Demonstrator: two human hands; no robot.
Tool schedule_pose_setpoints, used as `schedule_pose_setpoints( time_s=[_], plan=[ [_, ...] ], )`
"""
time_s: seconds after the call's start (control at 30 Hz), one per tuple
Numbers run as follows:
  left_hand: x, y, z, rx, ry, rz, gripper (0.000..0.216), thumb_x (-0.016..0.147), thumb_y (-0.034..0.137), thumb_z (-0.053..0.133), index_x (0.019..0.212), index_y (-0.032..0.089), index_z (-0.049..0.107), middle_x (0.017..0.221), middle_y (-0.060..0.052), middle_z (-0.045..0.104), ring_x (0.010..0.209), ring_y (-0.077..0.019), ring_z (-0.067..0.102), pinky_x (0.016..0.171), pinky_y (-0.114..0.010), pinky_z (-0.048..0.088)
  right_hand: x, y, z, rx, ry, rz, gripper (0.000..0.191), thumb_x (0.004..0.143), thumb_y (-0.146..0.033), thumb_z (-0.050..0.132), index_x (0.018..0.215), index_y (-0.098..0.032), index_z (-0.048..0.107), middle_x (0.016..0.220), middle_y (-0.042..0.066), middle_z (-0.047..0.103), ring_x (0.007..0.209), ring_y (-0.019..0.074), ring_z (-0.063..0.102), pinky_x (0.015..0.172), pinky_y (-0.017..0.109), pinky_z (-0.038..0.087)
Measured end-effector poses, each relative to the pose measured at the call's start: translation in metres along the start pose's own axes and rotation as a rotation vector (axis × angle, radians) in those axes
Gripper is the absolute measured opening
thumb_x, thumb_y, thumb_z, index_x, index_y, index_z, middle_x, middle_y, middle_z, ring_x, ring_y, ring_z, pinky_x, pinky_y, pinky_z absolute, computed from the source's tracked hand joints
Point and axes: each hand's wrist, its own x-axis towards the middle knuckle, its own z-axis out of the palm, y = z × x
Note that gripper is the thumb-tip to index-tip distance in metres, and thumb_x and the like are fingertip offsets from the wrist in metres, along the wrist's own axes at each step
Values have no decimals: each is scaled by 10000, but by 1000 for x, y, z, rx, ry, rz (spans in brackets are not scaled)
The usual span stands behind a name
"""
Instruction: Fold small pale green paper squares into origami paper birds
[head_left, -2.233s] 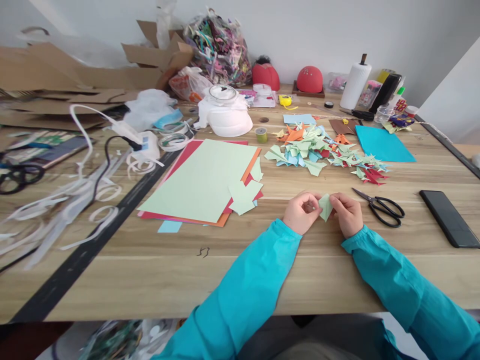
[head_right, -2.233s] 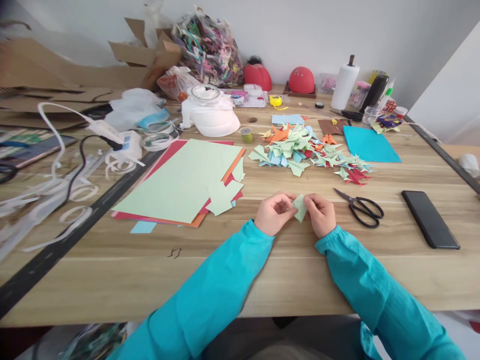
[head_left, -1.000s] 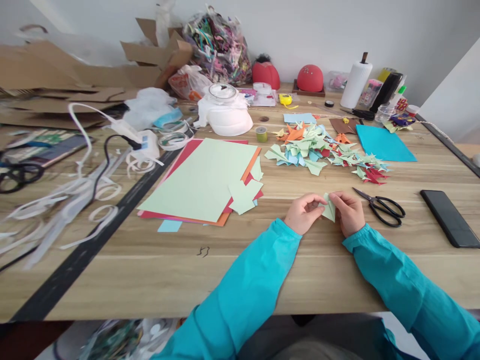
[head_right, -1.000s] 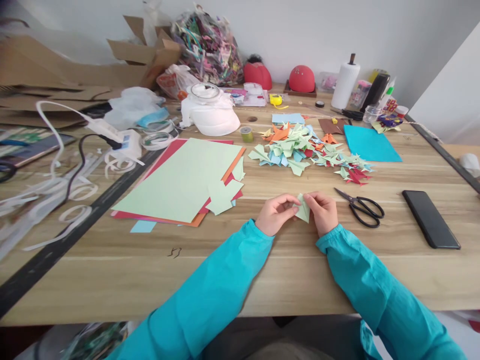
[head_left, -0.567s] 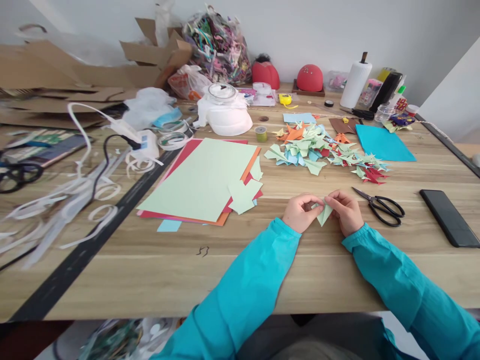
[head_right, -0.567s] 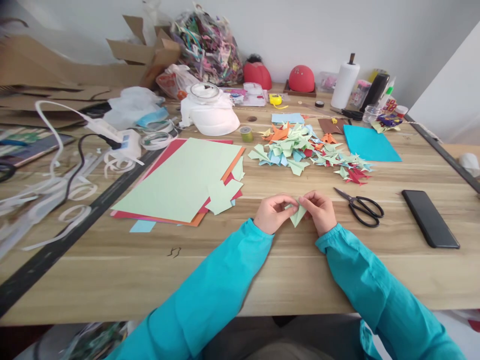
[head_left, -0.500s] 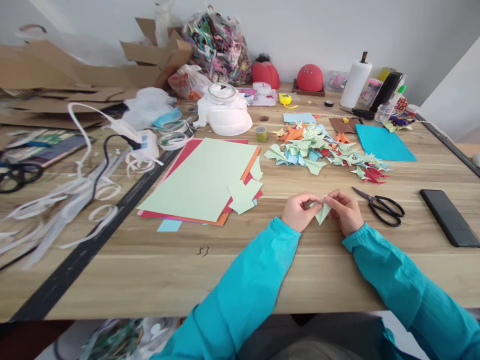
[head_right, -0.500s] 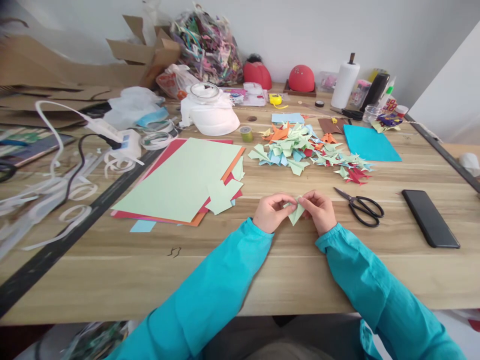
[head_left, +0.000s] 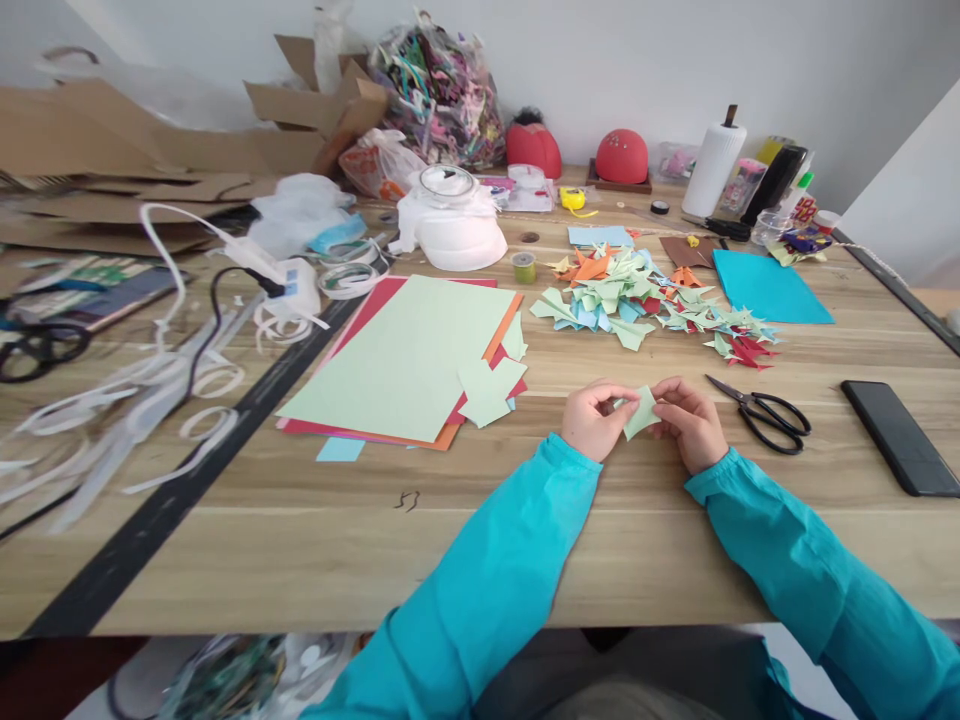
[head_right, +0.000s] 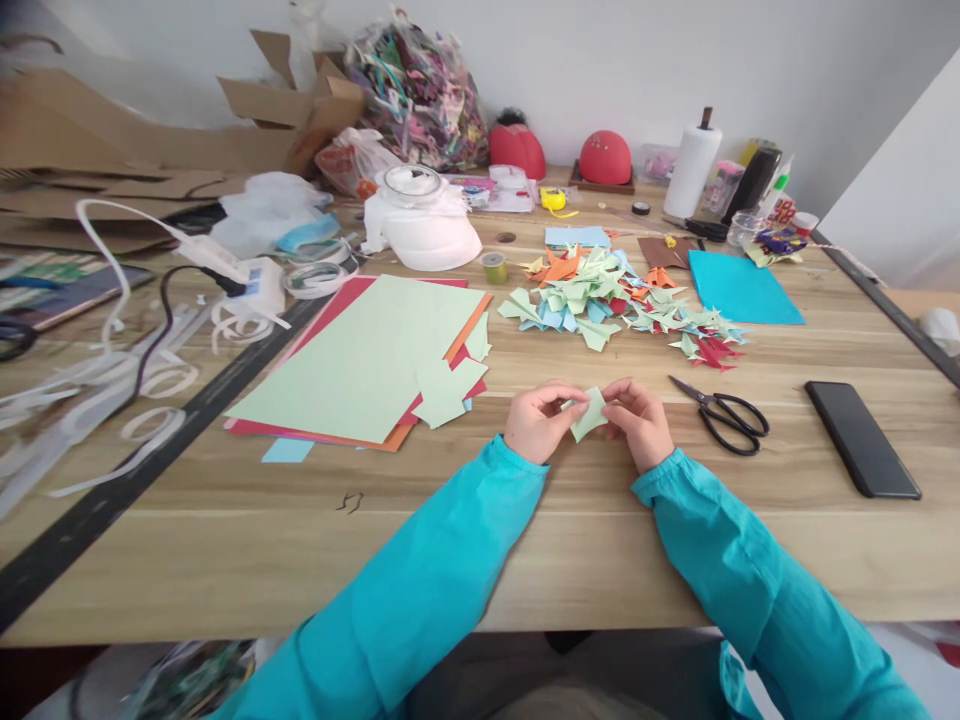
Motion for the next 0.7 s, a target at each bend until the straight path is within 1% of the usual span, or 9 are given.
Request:
schedule_pose_setpoints(
  time_s=[0.17,0.2,0.27,0.33,0.4,0.5,0.6,0.7],
  plan=[
    [0,1,0,-13,9,-37,91,618,216,654,671,143,670,682,-39,603,627,-122,517,551,-243,385,-1,-2,1,-69,-14,-71,234,668,-242,606,892,-219,544,719,-29,560,456,74,486,404,207,366],
    [0,2,-1,-25,10,-47,93,614,218,657,669,143,671,683,-38,605,623,-119,515,547,-240,382,-1,-1,1,-94,-19,-72,207,682,-259,599,876,-211,548,682,-30,556,447,76,479,403,209,361],
    [1,4,-1,-54,19,-77,95,605,218,663,663,143,671,685,-35,611,609,-111,507,536,-234,375,-1,-1,0,-148,-23,-66,130,723,-304,568,779,-188,551,564,-33,531,426,83,459,402,211,350],
    [2,6,-2,-75,33,-112,97,596,216,667,656,141,670,678,-32,617,590,-104,498,524,-229,367,0,0,0,-186,-20,-66,186,757,-345,537,681,-175,536,472,-33,499,414,88,445,409,214,347],
    [2,8,-2,-86,45,-141,103,586,218,672,651,139,670,663,-30,620,581,-102,495,523,-228,368,0,1,0,-188,-3,-61,226,758,-371,539,651,-171,533,454,-28,504,413,91,449,417,219,357],
    [3,8,-3,-117,56,-178,112,569,219,678,649,140,670,641,-27,624,588,-110,510,539,-232,386,0,1,0,-145,23,-56,213,729,-378,580,681,-173,548,468,-21,536,414,99,473,422,225,375],
    [4,7,-2,-147,65,-218,111,556,206,681,644,140,672,631,-27,632,584,-113,520,550,-237,400,-1,-1,2,-96,38,-93,195,713,-372,606,755,-189,556,495,-30,548,419,106,495,414,222,373],
    [3,7,-1,-139,47,-236,112,552,205,688,643,140,677,617,-25,634,550,-104,507,536,-239,397,-2,-3,3,-109,21,-108,219,753,-416,558,795,-202,568,498,-33,540,423,111,500,419,226,373]
  ],
)
